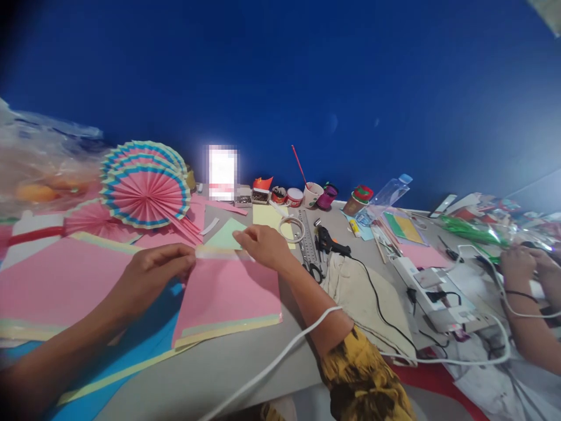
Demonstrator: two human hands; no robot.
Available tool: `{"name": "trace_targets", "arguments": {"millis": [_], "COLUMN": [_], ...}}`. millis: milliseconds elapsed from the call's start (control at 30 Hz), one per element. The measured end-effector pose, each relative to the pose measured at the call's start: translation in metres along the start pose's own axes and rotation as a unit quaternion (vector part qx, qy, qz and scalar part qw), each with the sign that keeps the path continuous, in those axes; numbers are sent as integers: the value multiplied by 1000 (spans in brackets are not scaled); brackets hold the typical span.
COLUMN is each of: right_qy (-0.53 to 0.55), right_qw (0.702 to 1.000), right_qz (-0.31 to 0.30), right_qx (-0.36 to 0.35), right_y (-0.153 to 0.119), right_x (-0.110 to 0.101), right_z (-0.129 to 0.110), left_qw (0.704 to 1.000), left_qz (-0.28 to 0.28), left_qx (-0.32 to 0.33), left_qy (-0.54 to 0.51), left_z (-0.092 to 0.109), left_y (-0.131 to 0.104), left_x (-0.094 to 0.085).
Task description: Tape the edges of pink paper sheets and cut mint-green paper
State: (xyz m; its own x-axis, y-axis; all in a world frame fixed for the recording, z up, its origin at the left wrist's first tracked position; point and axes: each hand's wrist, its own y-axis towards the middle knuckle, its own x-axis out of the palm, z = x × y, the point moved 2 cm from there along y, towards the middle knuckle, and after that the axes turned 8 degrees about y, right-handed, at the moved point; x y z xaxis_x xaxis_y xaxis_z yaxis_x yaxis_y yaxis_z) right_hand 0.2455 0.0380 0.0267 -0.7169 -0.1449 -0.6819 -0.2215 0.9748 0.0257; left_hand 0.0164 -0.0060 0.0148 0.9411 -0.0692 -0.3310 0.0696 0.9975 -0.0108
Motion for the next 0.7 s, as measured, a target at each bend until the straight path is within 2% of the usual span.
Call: {"name": "trace_targets", "arguments": {"millis": [67,167,233,300,400,467,600,700], "right_qy": [32,84,106,99,65,74,190,263], "right_qw": [997,990,989,993,998,997,978,958], "right_qz": [-71,-110,-105,-71,-23,-14,-13,-44], "right_qx": [26,17,7,5,5,20,90,110], "right_y": [3,3,3,6,8,8,3,-1], "right_x": [-2,2,5,2,-12,-22,-31,-28], "right_z": [8,11,12,13,20,30,54,66], "left_qw": [1000,997,993,990,987,980,967,966], "left_qz": [-3,-9,-1,11,34,63,124,144], "left_qx": [1,-12,-16,-16,0,17,15,-7], "left_qy": [11,71,117,142,157,186,223,216], "left_z": [-1,-1,0,-1,-5,-7,-11,-18], "left_y": [2,3,4,5,9,11,15,17], "left_x": [-1,0,0,-1,-4,-8,-15,-16]}}
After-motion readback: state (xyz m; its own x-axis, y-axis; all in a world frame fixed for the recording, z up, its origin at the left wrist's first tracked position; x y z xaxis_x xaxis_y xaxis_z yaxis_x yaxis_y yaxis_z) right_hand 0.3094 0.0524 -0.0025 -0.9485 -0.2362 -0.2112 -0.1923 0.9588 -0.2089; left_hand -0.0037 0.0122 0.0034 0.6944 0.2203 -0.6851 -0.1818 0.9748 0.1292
